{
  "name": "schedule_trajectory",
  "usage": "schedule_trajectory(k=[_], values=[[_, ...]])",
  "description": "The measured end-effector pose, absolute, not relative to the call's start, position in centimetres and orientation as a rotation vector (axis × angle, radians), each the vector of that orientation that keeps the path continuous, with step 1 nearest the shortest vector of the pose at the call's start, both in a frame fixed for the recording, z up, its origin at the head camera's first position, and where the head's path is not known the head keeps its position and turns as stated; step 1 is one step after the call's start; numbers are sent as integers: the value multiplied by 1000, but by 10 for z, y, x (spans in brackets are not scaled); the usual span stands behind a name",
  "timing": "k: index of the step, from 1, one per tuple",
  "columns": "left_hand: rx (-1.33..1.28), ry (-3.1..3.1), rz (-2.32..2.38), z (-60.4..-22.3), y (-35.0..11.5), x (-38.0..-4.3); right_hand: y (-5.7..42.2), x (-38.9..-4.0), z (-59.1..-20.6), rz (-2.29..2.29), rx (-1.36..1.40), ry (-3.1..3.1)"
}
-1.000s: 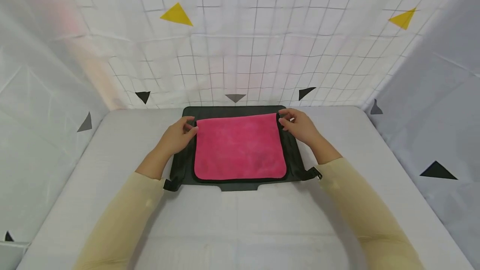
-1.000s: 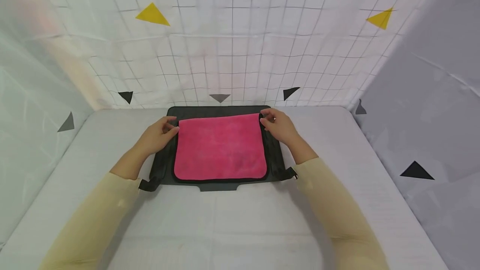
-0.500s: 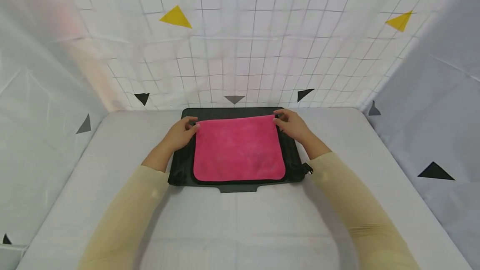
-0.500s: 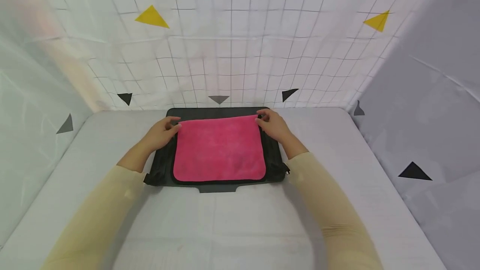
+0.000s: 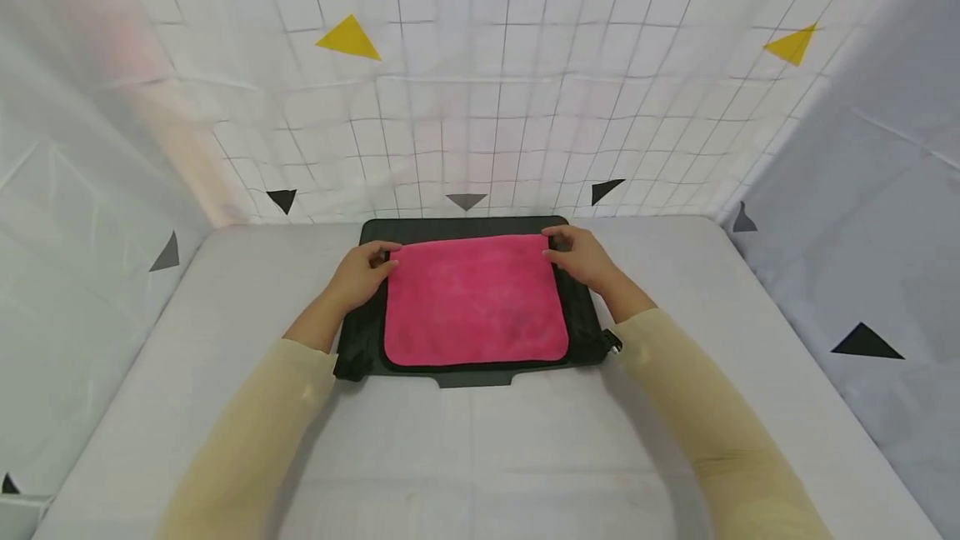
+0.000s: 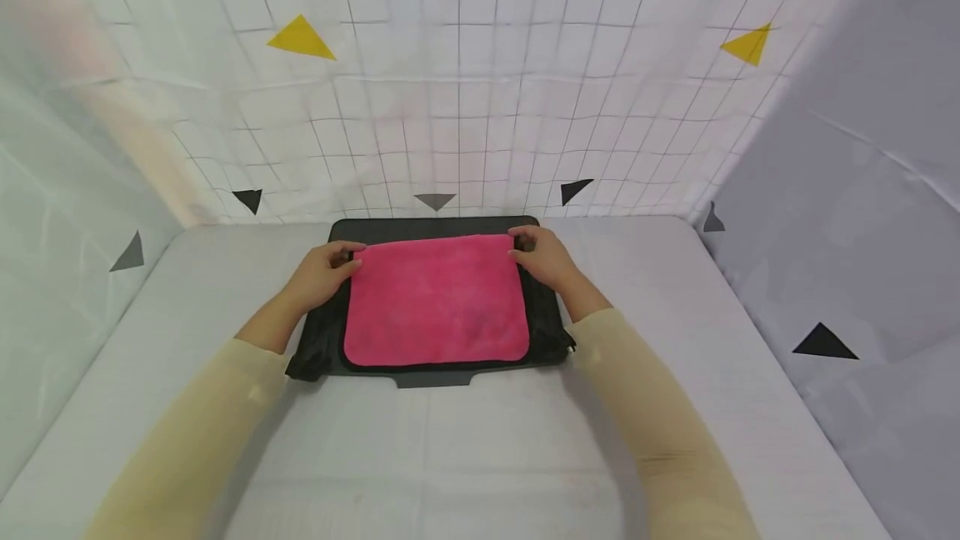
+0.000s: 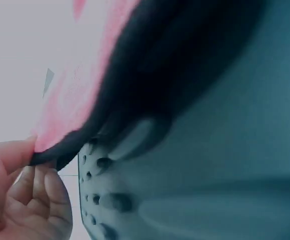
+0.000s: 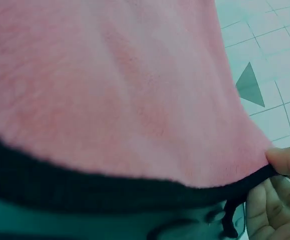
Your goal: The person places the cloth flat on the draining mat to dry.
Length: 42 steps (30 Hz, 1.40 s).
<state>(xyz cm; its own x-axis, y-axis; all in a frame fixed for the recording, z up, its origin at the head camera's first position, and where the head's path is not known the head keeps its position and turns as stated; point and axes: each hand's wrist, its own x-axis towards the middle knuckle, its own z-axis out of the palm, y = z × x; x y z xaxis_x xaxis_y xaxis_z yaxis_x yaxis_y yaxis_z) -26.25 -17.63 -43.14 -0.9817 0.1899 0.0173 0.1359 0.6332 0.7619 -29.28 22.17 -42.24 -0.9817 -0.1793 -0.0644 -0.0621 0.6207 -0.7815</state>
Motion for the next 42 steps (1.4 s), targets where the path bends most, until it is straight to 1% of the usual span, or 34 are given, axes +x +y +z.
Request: schedule_trajectory(k=[9,13,18,23,28,32,42], values=[[335,2727,1354,-420,-186,-248,243,-287,-415,-1508,-277,2648],[372,2672,1293,-421,-190,-244,250,-285,-415,-1392,-275,2574],[393,2599,1094,-423,-191,-243,254,-282,-417,-1163,-330,2460],[386,2569,1027,-420,-188,-242,255,-280,-415,-1106,-360,2407],[369,2579,1043,-422,-186,-245,254,-281,-414,-1098,-370,2398],[370,2596,1079,-425,-184,-250,254,-284,-414,-1123,-318,2406],[360,2645,1119,-431,-173,-262,245,-298,-424,-1194,-259,2408]])
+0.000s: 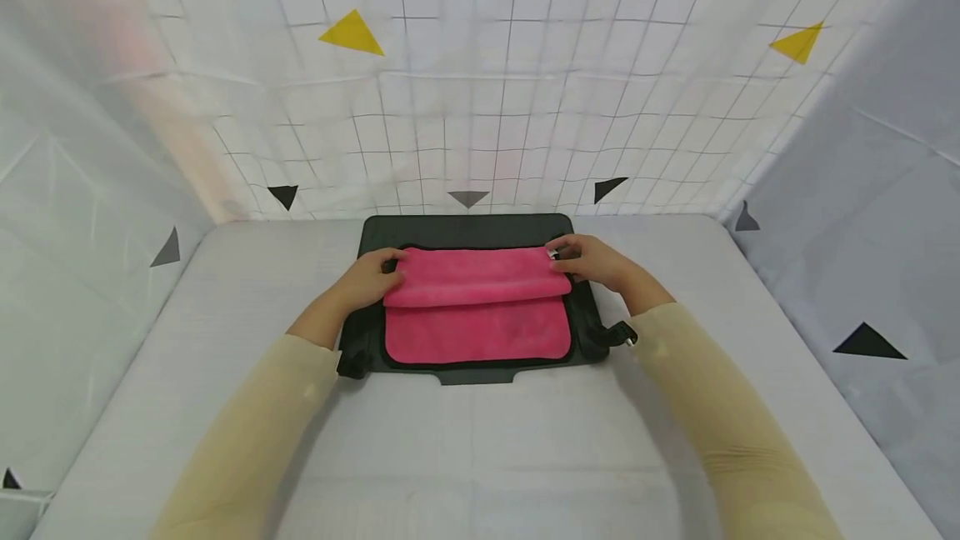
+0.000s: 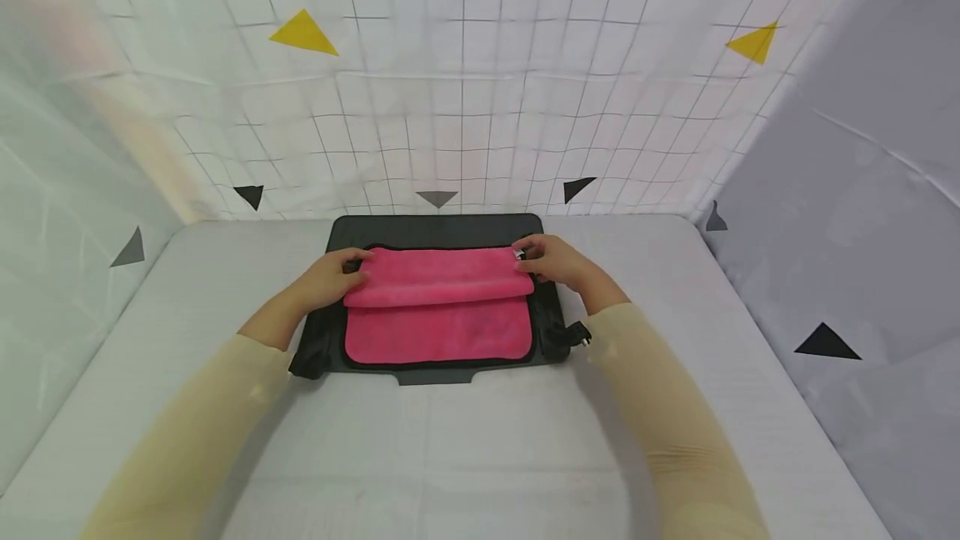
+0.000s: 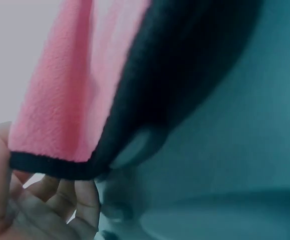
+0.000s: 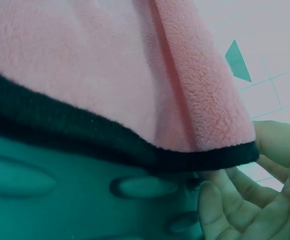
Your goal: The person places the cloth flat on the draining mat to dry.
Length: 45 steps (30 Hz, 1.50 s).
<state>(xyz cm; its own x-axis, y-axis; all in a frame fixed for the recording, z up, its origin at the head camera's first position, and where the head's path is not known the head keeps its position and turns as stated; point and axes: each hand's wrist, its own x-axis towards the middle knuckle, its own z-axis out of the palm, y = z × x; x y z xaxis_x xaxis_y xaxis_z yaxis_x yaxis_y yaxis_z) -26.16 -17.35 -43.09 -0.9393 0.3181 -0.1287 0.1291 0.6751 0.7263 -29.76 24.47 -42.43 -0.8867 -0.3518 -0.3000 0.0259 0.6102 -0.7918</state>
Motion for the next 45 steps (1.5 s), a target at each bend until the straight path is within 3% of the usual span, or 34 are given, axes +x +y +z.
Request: schedule_trajectory(k=[21,45], values=[[325,2789,1265,-421,-168,-279,241,-315,-409,-1347,-188,2585],[289,2814,985,-427,-157,-296,229,-334,-434,-1319,-112,2623]])
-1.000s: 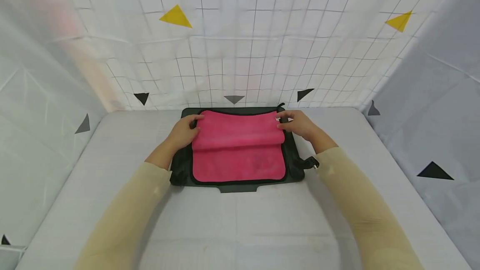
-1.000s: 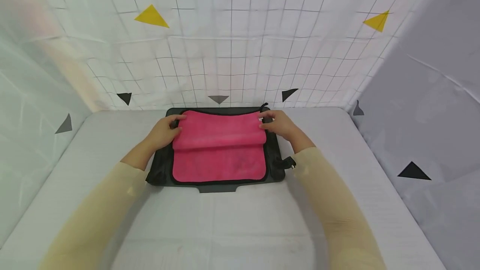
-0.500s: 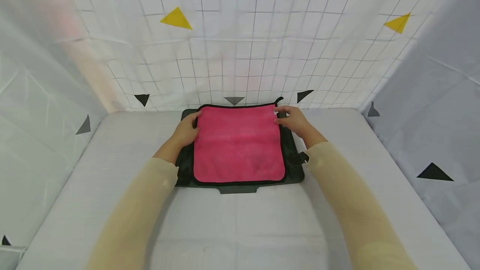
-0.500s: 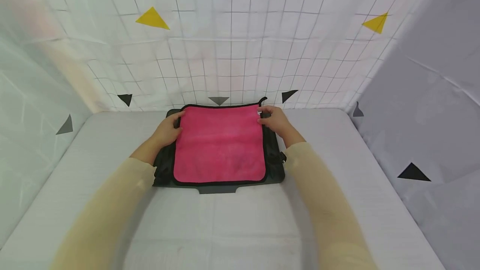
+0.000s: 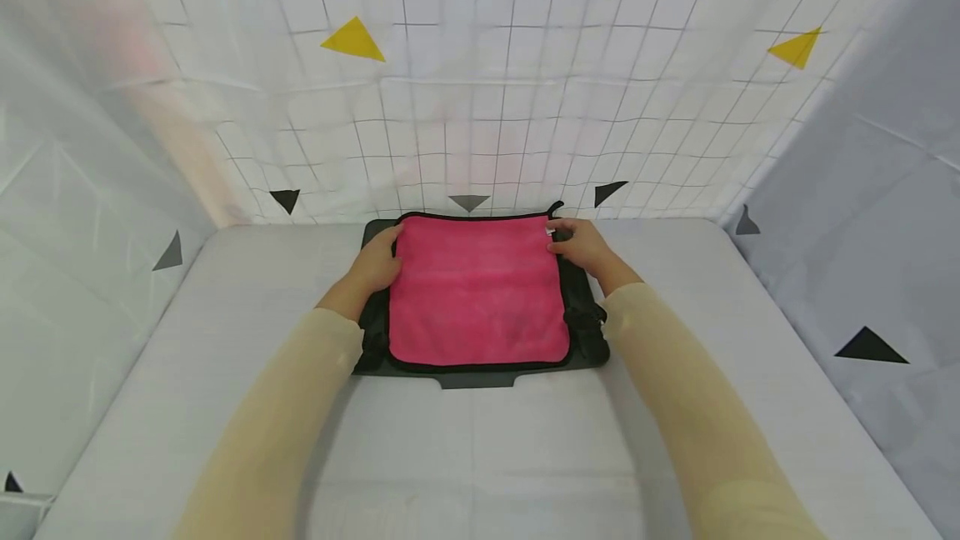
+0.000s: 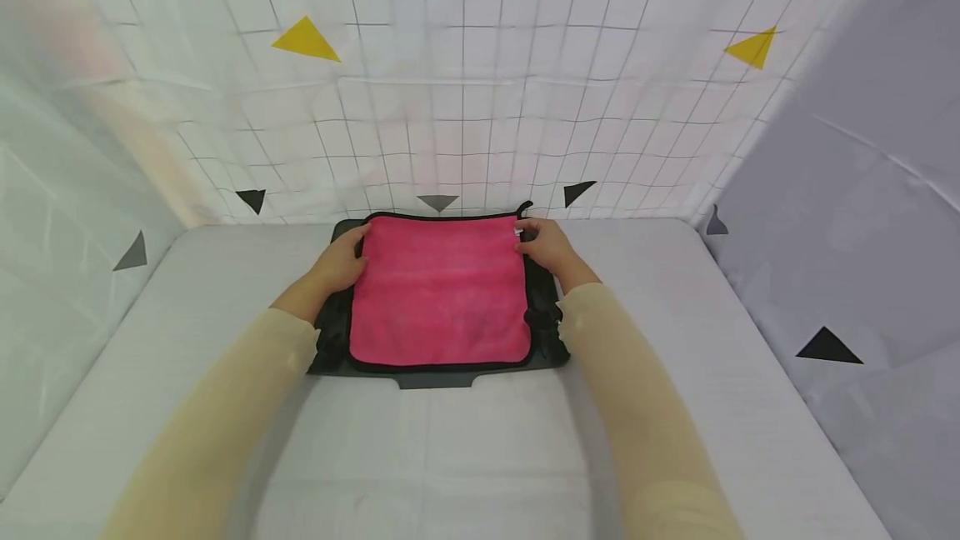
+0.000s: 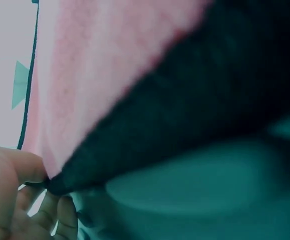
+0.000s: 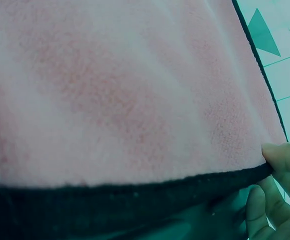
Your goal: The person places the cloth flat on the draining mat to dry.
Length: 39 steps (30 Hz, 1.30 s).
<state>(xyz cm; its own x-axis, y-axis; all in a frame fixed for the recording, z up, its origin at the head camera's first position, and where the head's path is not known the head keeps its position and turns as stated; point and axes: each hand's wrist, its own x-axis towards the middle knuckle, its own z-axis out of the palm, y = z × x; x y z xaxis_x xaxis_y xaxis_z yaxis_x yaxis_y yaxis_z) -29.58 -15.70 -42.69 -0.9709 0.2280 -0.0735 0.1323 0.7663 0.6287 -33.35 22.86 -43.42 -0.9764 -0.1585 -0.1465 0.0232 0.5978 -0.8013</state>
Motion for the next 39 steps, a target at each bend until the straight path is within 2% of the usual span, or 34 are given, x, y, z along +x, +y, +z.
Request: schedule_trajectory(k=[21,39], values=[[253,2769,824,-428,-151,-312,219,-336,-433,-993,-218,2776],[279,2725,882,-430,-158,-301,221,-327,-429,-969,-285,2712]])
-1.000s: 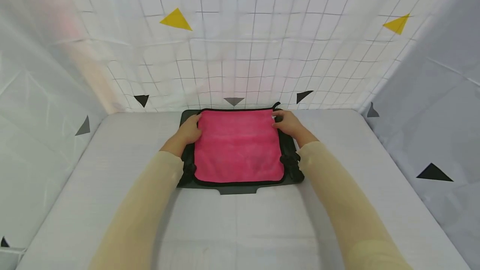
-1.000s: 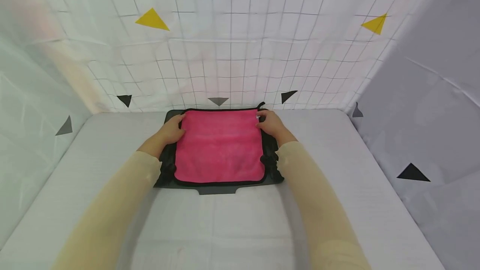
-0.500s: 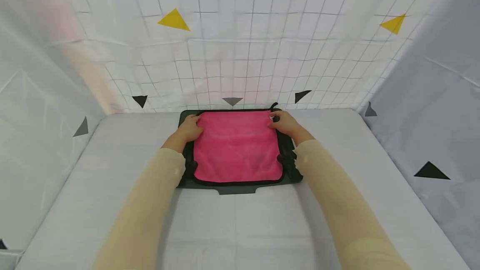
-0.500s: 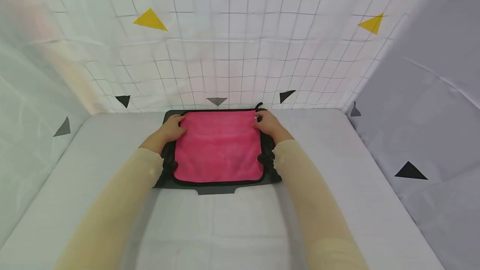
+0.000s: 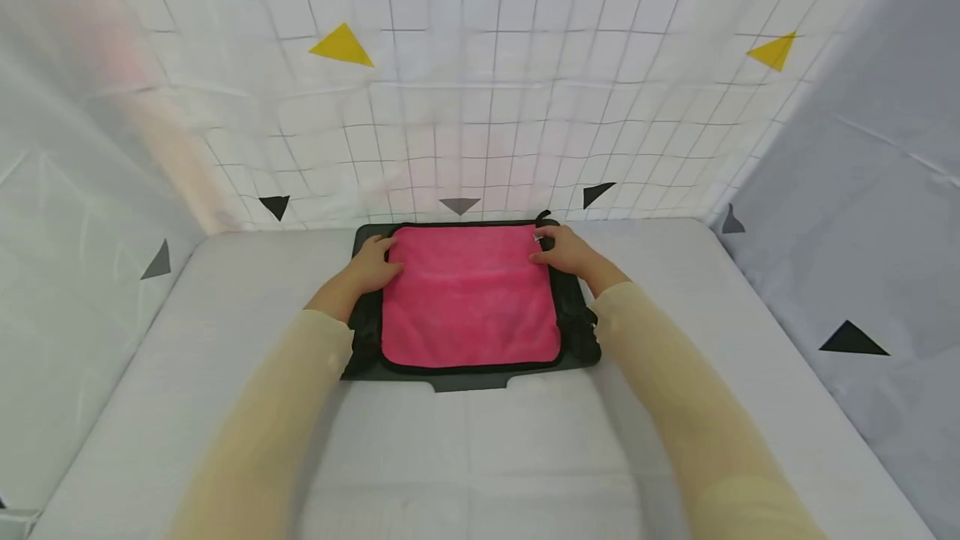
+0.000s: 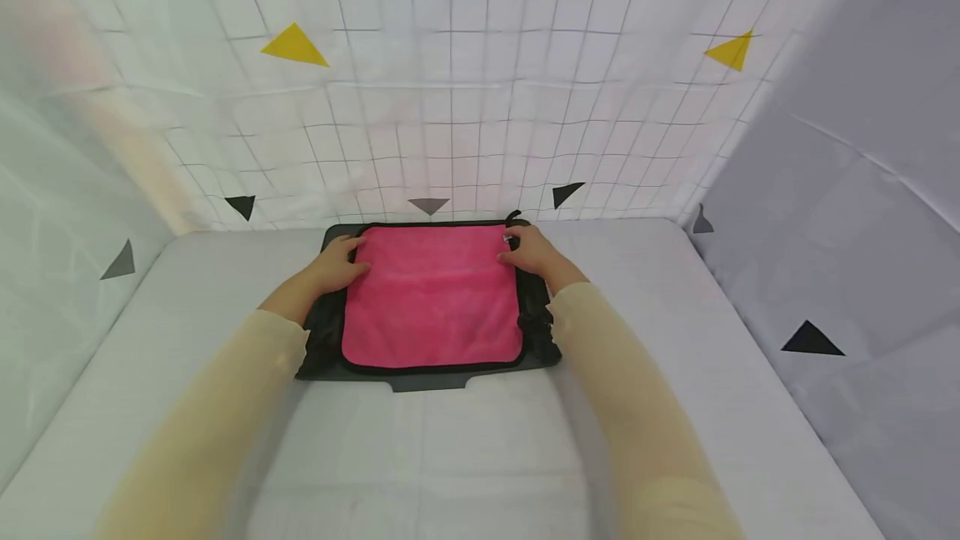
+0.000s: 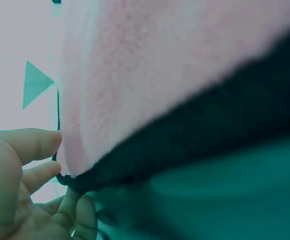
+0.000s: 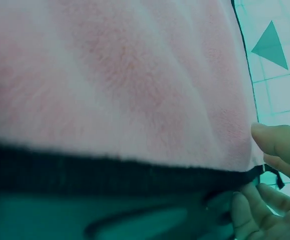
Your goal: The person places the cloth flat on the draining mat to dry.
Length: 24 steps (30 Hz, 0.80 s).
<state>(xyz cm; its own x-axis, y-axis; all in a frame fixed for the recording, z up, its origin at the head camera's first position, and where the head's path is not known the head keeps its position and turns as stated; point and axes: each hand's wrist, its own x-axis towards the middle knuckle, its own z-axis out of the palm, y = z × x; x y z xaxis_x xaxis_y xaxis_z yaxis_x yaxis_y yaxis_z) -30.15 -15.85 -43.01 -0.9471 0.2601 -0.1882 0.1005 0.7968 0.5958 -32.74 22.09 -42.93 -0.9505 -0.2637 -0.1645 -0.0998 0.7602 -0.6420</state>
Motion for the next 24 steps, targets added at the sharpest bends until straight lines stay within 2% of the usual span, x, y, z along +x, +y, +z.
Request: schedule_trajectory(k=[11,24], values=[[364,2659,994,-420,-171,-263,230,-301,-423,-950,-243,2651],[386,2578,1092,-424,-179,-221,240,-272,-423,-1039,-365,2497]])
